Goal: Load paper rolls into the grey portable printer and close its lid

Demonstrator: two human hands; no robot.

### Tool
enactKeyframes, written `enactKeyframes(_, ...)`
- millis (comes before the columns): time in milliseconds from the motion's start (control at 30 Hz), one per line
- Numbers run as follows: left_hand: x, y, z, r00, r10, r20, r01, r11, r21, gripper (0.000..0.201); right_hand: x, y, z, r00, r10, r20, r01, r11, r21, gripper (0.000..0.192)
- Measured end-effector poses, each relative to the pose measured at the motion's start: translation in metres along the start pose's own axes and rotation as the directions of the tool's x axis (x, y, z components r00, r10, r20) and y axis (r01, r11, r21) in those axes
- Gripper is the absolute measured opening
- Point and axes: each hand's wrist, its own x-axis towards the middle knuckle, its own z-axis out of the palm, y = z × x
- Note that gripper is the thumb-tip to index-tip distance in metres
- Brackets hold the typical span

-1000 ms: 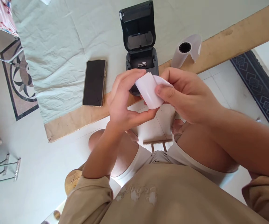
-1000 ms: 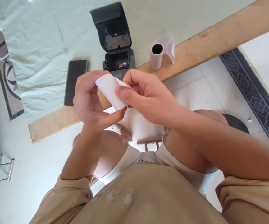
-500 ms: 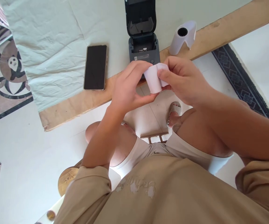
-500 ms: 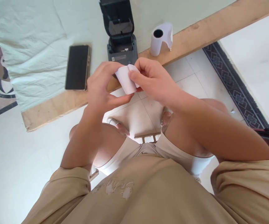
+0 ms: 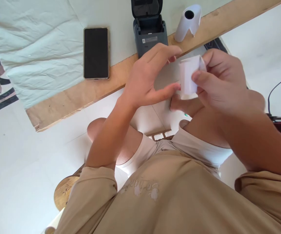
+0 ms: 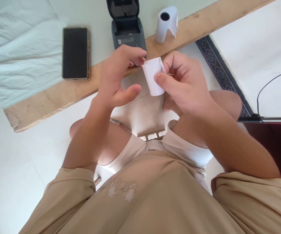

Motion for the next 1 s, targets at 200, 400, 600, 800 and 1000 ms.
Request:
enactKeyframes(200, 0.015, -0.005, 0.01, 1.0, 0.027, 0.01, -0.027, 1.0, 0.0, 0.024, -0.027, 0.044, -0.047, 0.994, 0.106, 0.009, -0.106, 0.978, 0.182, 0.038)
enactKeyframes(400, 0.031, -0.054, 0.038, 0.971, 0.22, -0.088, -0.221, 0.975, -0.003, 0.002, -0.073, 0.119, -0.108, 0.961, 0.276, 0.018, -0.27, 0.923, 0.276, 0.029)
enactKeyframes(600, 0.024, -0.071, 0.057, 0.935, 0.341, 0.098, -0.347, 0.936, 0.061, 0.015, -0.099, 0.172, -0.122, 0.886, 0.437, 0.156, -0.464, 0.832, 0.306, 0.036)
enactKeyframes(800, 0.017, -0.071, 0.068, 0.911, 0.182, 0.371, -0.229, 0.969, 0.088, 0.011, -0.083, 0.178, -0.125, 0.78, 0.569, 0.26, -0.625, 0.722, 0.296, 0.037)
enactKeyframes(1000, 0.02, -0.067, 0.075, 0.873, 0.187, 0.451, -0.209, 0.978, -0.001, 0.029, -0.079, 0.171, -0.139, 0.712, 0.618, 0.334, -0.702, 0.639, 0.315, 0.036)
